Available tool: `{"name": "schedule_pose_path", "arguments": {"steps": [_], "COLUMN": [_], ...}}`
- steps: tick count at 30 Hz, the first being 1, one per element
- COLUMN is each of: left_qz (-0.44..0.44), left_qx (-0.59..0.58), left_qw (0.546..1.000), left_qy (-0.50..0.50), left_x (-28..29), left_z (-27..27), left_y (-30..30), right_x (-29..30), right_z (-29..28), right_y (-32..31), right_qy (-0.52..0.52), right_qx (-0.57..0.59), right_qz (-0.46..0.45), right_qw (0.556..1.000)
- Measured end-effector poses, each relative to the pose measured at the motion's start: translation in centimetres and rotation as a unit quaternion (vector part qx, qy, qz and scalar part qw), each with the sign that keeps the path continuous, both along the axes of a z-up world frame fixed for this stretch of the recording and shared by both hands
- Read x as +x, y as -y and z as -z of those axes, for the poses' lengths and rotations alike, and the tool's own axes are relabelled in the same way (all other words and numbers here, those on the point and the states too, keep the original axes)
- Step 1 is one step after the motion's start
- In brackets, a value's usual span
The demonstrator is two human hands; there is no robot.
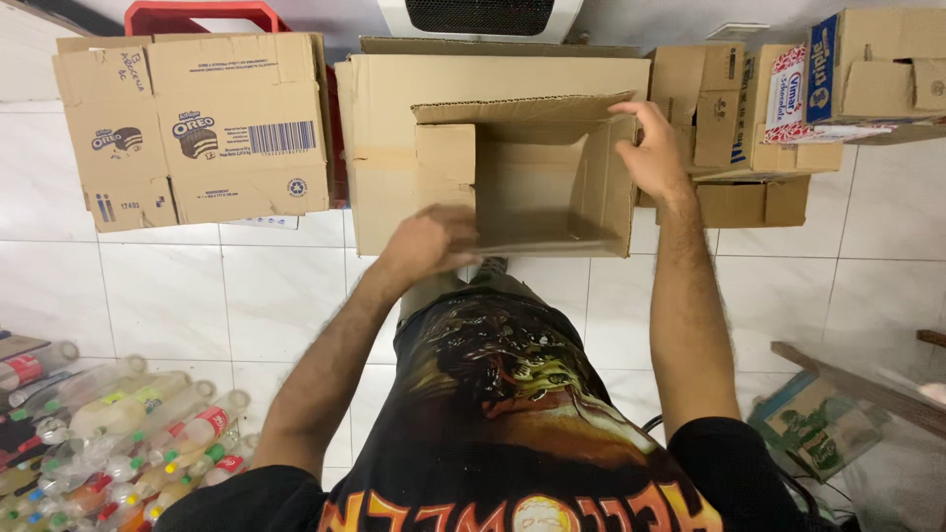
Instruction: The person organizes cardboard boxes by picking them up, unfolding or flattening some, and stacking them against a wall in a storage area.
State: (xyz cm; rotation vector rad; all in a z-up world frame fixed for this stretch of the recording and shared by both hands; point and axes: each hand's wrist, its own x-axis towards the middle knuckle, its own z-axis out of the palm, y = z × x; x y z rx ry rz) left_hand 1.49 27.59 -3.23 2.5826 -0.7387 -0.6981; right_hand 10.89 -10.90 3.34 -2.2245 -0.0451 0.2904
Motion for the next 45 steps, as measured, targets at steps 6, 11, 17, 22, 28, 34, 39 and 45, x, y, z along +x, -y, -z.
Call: {"name": "schedule_pose_path", "arguments": {"steps": [6, 11, 17, 22, 28, 34, 39, 45], "left_qz": [-0.28, -0.374, -0.402, -0.444, -0.518, -0.579, -0.439, -0.395], "left_qx": [0.028, 0.116, 0.052, -0.005, -0.086, -0.175, -0.181, -0.172], "left_qw": [0.949, 0.918, 0.907, 0.876, 0.832, 0.777, 0.877, 0.902], "left_qy": [0.14, 0.061, 0.113, 0.188, 0.176, 0.175, 0.07, -0.01], "left_x": [3.5, 6.1, 6.2, 4.2, 3.2, 3.4, 3.6, 3.1], "left_z": [-0.3, 2.6, 5.1, 6.2, 8.6, 3.1, 2.5, 2.9], "left_y": [3.6, 5.9, 4.2, 2.8, 1.2, 2.5, 1.3, -0.7], "right_x": [0.1, -0.3, 0.2, 0.6, -2.6, -3.6, -4.2, -3.8], "right_z": [3.1, 6.9, 7.3, 11.4, 14.1, 16.3, 17.0, 20.1], "right_y": [-0.6, -3.2, -5.3, -3.1, -1.3, -0.9, -0.3, 1.1], "right_qy": [-0.032, -0.051, 0.003, -0.019, 0.06, 0.08, 0.121, 0.012], "right_qx": [0.106, 0.311, 0.331, 0.332, 0.128, 0.084, 0.048, 0.04], "right_qz": [0.03, 0.08, 0.257, 0.291, 0.186, 0.169, 0.148, 0.224], "right_qw": [0.993, 0.946, 0.908, 0.897, 0.972, 0.979, 0.98, 0.974]}}
